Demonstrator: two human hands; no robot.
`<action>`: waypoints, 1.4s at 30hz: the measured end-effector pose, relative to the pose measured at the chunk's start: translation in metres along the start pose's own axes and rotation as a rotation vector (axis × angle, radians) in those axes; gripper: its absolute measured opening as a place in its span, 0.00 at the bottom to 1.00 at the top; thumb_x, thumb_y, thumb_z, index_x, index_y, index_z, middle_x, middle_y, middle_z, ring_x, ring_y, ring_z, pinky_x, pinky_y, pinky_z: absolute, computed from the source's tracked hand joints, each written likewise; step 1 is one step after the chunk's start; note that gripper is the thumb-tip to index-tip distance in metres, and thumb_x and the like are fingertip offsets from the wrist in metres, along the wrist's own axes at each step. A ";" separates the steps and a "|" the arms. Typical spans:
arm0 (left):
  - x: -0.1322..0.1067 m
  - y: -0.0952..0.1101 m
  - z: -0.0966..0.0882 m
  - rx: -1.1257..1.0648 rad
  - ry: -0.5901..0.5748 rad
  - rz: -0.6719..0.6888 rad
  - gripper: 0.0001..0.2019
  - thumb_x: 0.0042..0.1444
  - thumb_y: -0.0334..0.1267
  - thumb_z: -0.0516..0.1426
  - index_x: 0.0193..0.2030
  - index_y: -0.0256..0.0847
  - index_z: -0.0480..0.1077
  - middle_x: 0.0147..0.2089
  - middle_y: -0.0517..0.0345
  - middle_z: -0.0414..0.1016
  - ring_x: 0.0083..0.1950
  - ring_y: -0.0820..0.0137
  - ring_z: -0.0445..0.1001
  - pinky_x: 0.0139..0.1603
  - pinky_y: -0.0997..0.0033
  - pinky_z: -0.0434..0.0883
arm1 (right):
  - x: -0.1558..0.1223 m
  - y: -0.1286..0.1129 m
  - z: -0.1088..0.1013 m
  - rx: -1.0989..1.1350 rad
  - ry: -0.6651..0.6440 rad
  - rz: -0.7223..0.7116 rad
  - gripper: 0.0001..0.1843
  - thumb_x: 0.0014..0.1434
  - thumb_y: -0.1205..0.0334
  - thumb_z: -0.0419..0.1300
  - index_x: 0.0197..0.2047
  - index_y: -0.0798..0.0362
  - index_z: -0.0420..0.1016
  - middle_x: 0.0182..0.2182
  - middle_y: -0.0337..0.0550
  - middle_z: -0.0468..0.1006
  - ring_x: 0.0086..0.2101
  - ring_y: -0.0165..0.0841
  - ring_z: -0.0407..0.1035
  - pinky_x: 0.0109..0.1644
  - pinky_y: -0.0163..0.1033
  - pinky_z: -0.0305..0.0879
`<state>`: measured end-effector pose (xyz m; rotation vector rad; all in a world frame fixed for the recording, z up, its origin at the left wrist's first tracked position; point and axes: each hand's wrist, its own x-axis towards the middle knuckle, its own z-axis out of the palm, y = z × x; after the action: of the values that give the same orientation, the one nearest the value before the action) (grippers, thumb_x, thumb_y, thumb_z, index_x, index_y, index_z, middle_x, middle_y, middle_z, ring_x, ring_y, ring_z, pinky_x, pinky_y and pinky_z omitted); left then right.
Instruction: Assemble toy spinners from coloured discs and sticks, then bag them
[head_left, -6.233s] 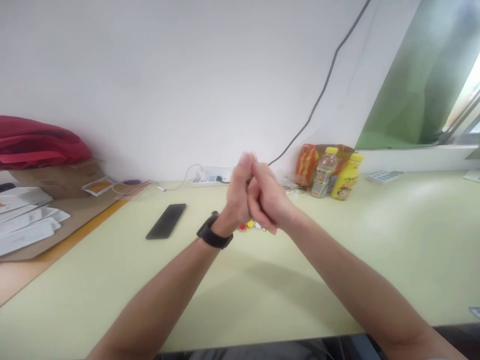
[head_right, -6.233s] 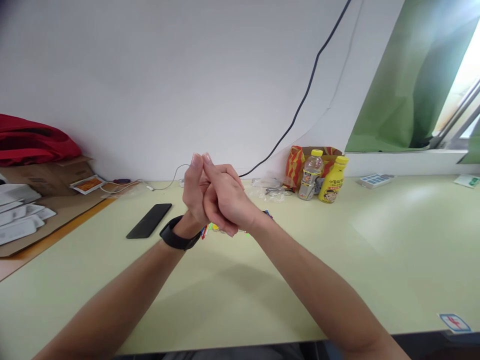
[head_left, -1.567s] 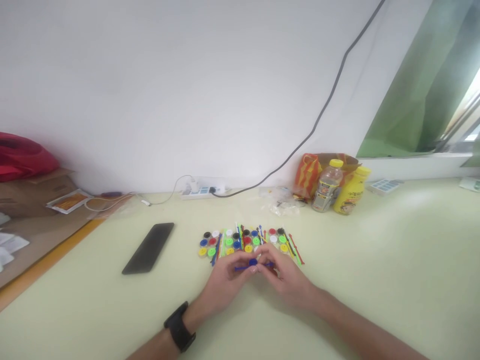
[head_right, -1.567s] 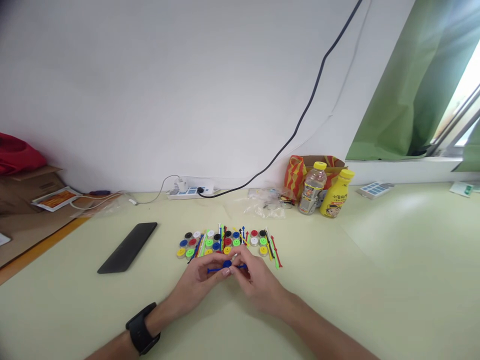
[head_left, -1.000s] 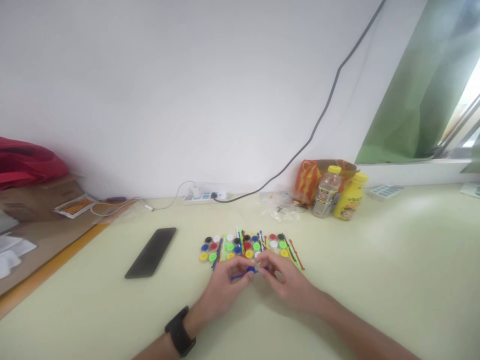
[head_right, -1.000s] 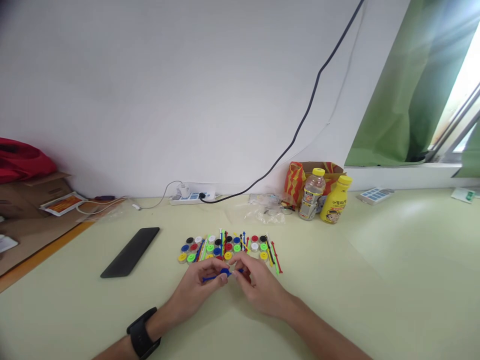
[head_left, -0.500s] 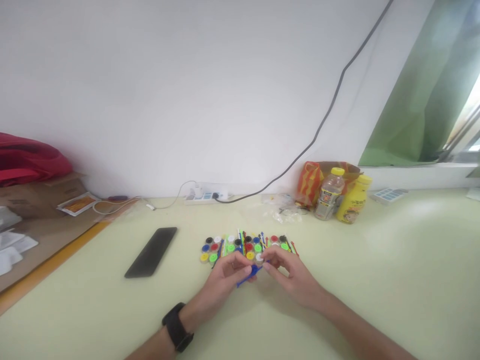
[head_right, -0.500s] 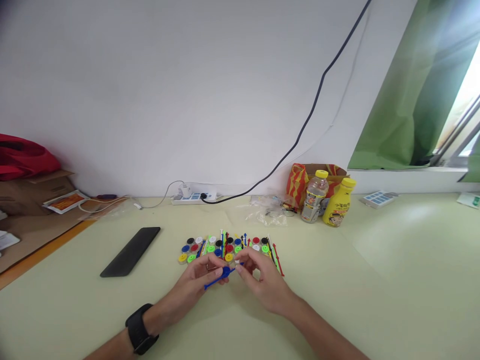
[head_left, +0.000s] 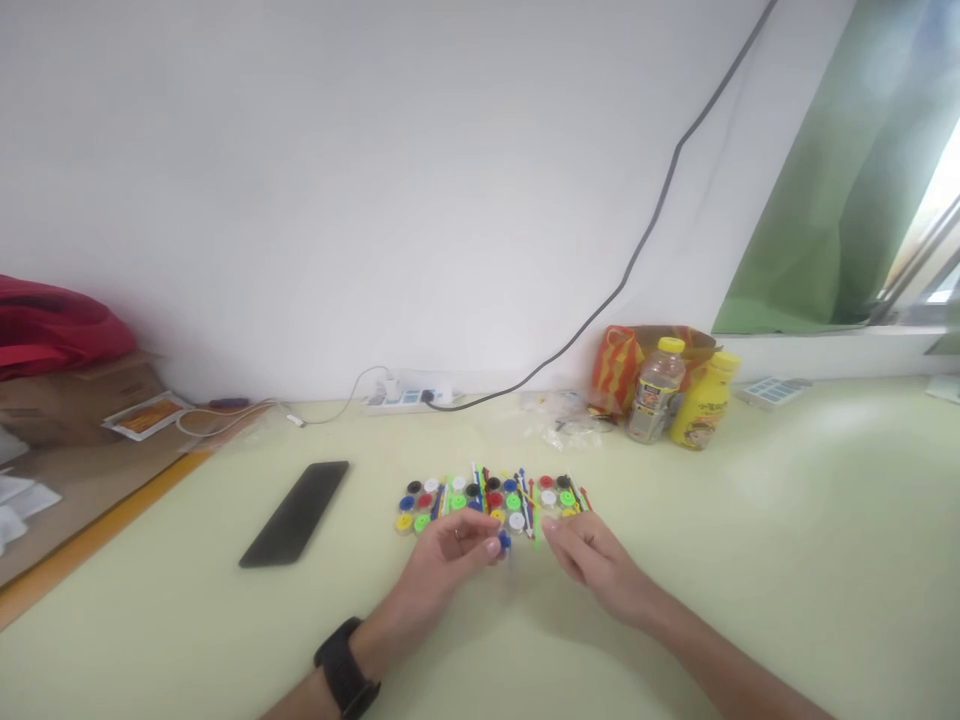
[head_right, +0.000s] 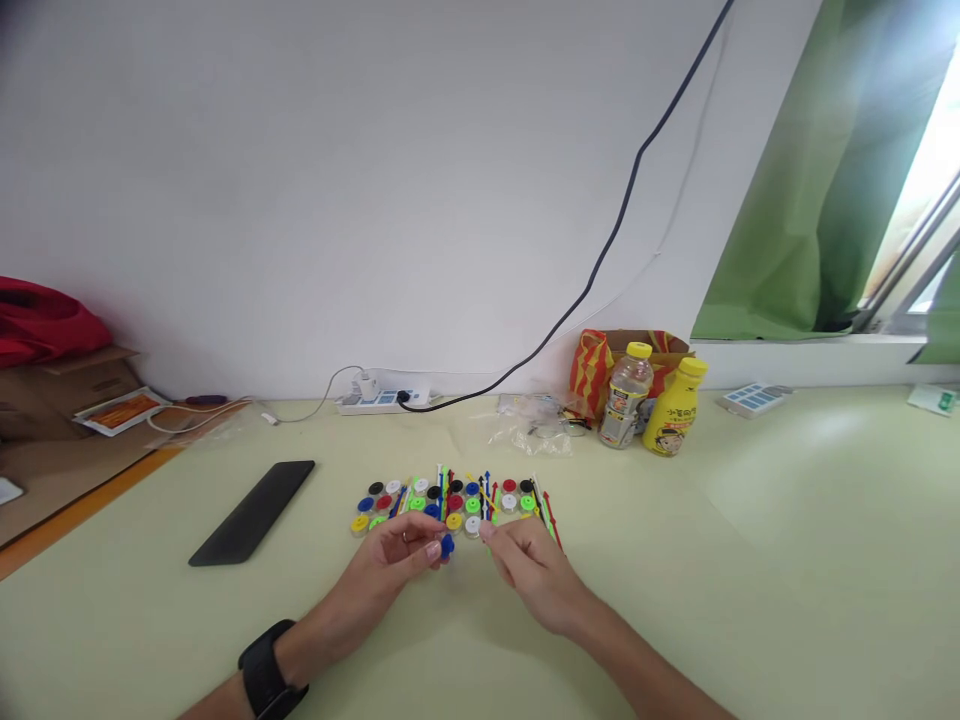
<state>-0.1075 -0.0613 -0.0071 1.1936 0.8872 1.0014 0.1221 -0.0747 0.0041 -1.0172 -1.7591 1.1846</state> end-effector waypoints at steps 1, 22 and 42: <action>0.000 -0.001 0.000 -0.005 -0.004 -0.001 0.14 0.53 0.44 0.73 0.41 0.40 0.80 0.37 0.56 0.81 0.40 0.69 0.77 0.45 0.71 0.72 | 0.002 -0.001 -0.002 0.002 0.044 -0.023 0.40 0.71 0.33 0.46 0.14 0.50 0.51 0.14 0.34 0.51 0.20 0.28 0.50 0.29 0.38 0.53; 0.000 0.006 0.004 -0.072 0.073 -0.070 0.21 0.47 0.51 0.75 0.41 0.39 0.79 0.37 0.57 0.78 0.38 0.68 0.76 0.46 0.68 0.74 | 0.021 0.044 -0.077 -0.814 0.201 0.204 0.09 0.62 0.63 0.57 0.32 0.49 0.78 0.25 0.38 0.77 0.28 0.33 0.67 0.33 0.36 0.54; 0.000 0.004 0.005 -0.082 0.043 -0.081 0.20 0.51 0.53 0.73 0.40 0.39 0.78 0.37 0.56 0.77 0.38 0.68 0.76 0.45 0.68 0.74 | 0.020 0.045 -0.065 -0.883 0.203 0.218 0.08 0.65 0.69 0.55 0.36 0.48 0.72 0.24 0.34 0.75 0.29 0.33 0.66 0.35 0.35 0.51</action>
<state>-0.1040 -0.0628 -0.0021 1.0626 0.9130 0.9914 0.1823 -0.0237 -0.0175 -1.7920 -2.0631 0.3454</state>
